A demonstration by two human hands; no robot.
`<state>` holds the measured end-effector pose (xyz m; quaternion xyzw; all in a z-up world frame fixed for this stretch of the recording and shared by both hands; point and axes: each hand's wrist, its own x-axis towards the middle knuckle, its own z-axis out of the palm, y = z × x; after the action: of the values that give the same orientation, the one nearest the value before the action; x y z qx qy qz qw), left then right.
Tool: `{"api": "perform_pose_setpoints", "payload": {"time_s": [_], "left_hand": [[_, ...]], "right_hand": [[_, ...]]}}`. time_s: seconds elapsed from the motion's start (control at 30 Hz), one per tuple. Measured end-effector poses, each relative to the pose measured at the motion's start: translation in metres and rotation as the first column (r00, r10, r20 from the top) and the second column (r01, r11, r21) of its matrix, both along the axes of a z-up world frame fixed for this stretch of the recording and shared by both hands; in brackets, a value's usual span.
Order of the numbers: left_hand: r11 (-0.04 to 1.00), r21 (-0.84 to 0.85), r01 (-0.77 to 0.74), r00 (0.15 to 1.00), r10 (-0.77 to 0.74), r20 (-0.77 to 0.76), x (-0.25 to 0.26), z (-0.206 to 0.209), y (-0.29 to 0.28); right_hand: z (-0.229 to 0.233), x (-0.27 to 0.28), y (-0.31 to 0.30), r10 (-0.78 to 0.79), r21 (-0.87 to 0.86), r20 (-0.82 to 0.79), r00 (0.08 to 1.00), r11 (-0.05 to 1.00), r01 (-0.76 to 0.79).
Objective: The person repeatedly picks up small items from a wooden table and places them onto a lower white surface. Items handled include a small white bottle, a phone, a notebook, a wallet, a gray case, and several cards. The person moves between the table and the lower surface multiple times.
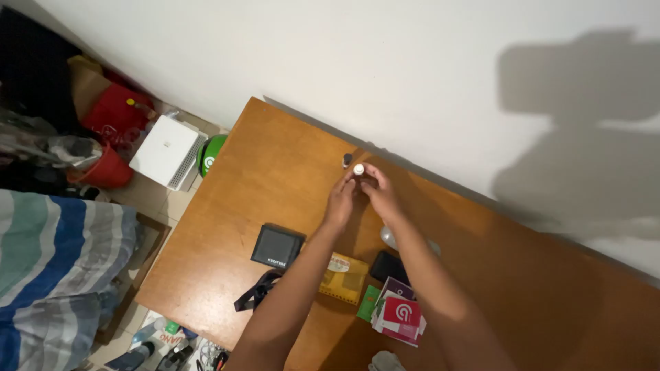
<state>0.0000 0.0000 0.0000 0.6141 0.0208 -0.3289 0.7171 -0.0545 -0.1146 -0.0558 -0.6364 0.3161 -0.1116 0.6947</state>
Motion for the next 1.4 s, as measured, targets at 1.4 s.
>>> {"api": "perform_pose_setpoints", "payload": {"time_s": [1.4], "left_hand": [[0.843, -0.046, -0.536, 0.839, 0.526, -0.143, -0.194, 0.041, 0.498]], "right_hand": [[0.154, -0.12, 0.464, 0.731, 0.134, 0.015, 0.683, 0.675, -0.725]]}}
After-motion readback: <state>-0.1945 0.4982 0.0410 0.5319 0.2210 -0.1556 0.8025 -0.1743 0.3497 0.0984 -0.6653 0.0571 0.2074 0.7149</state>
